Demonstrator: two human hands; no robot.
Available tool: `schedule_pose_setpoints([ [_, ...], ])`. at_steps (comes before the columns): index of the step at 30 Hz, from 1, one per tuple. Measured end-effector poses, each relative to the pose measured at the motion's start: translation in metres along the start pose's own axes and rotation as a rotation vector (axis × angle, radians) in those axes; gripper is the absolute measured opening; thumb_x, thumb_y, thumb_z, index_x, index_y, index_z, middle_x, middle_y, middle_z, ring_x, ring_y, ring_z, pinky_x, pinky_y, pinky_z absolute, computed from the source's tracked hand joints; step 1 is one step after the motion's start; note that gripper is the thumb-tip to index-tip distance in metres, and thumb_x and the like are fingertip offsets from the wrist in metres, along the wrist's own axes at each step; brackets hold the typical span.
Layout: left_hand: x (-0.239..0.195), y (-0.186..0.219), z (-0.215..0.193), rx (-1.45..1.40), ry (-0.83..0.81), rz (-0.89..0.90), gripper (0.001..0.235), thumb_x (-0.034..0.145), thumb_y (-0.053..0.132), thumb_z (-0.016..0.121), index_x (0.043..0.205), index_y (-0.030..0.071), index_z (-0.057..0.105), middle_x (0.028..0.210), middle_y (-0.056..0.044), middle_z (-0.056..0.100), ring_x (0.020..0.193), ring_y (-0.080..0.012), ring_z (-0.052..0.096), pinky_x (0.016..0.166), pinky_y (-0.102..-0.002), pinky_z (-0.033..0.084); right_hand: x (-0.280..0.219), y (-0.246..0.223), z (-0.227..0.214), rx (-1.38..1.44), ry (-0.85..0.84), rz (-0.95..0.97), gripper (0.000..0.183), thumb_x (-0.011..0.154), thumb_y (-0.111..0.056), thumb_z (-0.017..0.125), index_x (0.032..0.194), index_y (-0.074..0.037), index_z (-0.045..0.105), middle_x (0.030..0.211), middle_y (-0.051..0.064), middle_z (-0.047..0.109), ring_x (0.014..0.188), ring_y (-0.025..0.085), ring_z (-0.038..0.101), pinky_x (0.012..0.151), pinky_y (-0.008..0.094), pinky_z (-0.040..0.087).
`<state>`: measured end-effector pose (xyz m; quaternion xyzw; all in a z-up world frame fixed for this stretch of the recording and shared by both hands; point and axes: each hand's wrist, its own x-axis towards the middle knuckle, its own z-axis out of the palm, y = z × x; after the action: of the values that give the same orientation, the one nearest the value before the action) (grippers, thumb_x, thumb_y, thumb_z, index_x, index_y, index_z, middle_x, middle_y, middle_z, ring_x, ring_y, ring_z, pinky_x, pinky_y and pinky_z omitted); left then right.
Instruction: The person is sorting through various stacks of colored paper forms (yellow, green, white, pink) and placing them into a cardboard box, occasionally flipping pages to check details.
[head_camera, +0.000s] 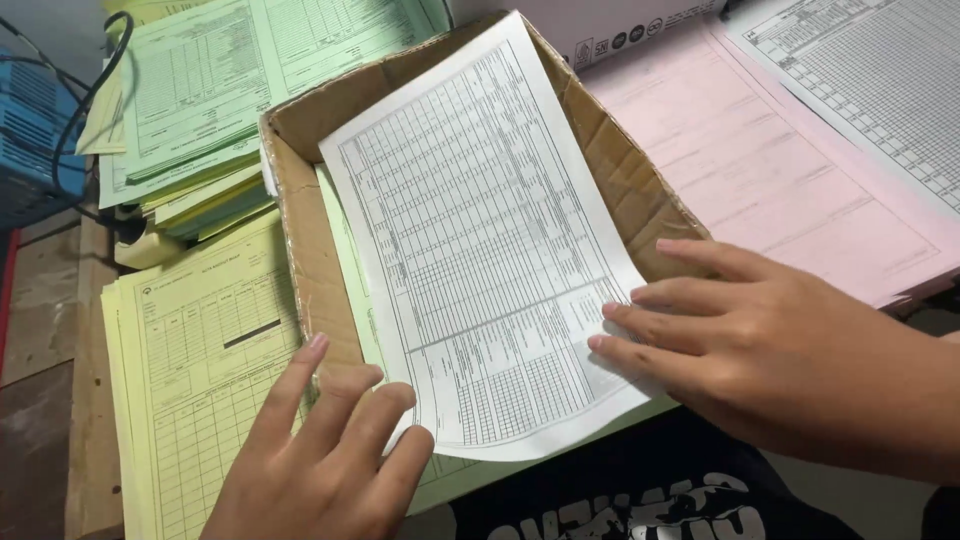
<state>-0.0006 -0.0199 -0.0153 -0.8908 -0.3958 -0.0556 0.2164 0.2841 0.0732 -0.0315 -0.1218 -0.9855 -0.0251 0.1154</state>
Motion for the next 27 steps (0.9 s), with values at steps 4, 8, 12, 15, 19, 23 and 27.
schedule_pose_setpoints([
  [4,-0.008,0.006,0.007,-0.058,-0.068,0.006,0.027,0.084,0.021,0.047,0.059,0.015,0.051,0.073,-0.005,0.056,0.077,-0.0261,0.057,0.091,-0.057,0.041,-0.003,-0.002,0.01,-0.016,-0.038,-0.021,0.034,0.08,-0.017,0.047,0.112,-0.01,0.055,0.109,0.011,0.06,0.098,0.023,0.056,0.096,0.05,0.035],
  [8,-0.015,0.013,0.016,-0.052,-0.132,0.037,0.027,0.076,0.034,0.055,0.057,0.015,0.05,0.063,-0.005,0.052,0.073,-0.0281,0.056,0.092,-0.061,0.039,-0.004,-0.001,0.016,-0.02,-0.135,-0.009,0.049,0.079,-0.033,0.048,0.123,-0.011,0.047,0.113,0.012,0.056,0.101,0.023,0.054,0.099,0.05,0.029],
  [12,-0.015,0.023,0.02,-0.02,-0.125,-0.022,0.021,0.073,0.027,0.052,0.058,0.012,0.05,0.056,-0.006,0.046,0.068,-0.03,0.052,0.094,-0.061,0.038,-0.002,-0.002,0.018,-0.023,-0.159,0.018,0.063,0.074,-0.05,0.058,0.125,-0.014,0.046,0.112,0.008,0.057,0.101,0.021,0.054,0.099,0.048,0.029],
  [15,-0.014,0.028,0.023,-0.004,-0.063,-0.064,0.024,0.08,0.008,0.041,0.058,0.014,0.047,0.052,-0.003,0.041,0.064,-0.025,0.05,0.095,-0.062,0.036,0.002,-0.002,0.016,-0.059,-0.148,-0.005,0.077,0.064,-0.054,0.067,0.125,-0.014,0.044,0.106,0.005,0.057,0.092,0.022,0.056,0.098,0.047,0.031],
  [19,-0.017,0.027,0.017,0.006,-0.083,-0.057,0.018,0.082,0.01,0.044,0.066,0.013,0.052,0.054,-0.004,0.044,0.064,-0.0261,0.052,0.093,-0.06,0.04,0.001,-0.002,0.021,-0.057,-0.135,-0.009,0.076,0.063,-0.049,0.066,0.126,-0.014,0.045,0.109,0.004,0.057,0.099,0.025,0.053,0.099,0.047,0.031],
  [23,-0.017,0.012,0.003,-0.145,-0.171,-0.093,0.027,0.078,0.038,0.052,0.087,0.013,0.055,0.08,-0.008,0.053,0.084,-0.029,0.053,0.095,-0.062,0.034,-0.001,0.004,0.028,-0.091,-0.178,-0.001,0.085,0.064,-0.061,0.062,0.132,-0.017,0.039,0.112,0.004,0.056,0.096,0.02,0.056,0.098,0.046,0.031],
  [27,-0.001,-0.015,-0.032,0.033,0.083,-0.359,0.023,0.084,0.036,0.065,0.093,0.015,0.063,0.091,-0.002,0.065,0.085,-0.0219,0.06,0.077,-0.044,0.053,0.008,0.016,0.026,-0.093,-0.215,-0.017,0.09,0.072,-0.073,0.05,0.14,-0.017,0.03,0.119,0.003,0.052,0.101,0.017,0.053,0.098,0.043,0.029],
])
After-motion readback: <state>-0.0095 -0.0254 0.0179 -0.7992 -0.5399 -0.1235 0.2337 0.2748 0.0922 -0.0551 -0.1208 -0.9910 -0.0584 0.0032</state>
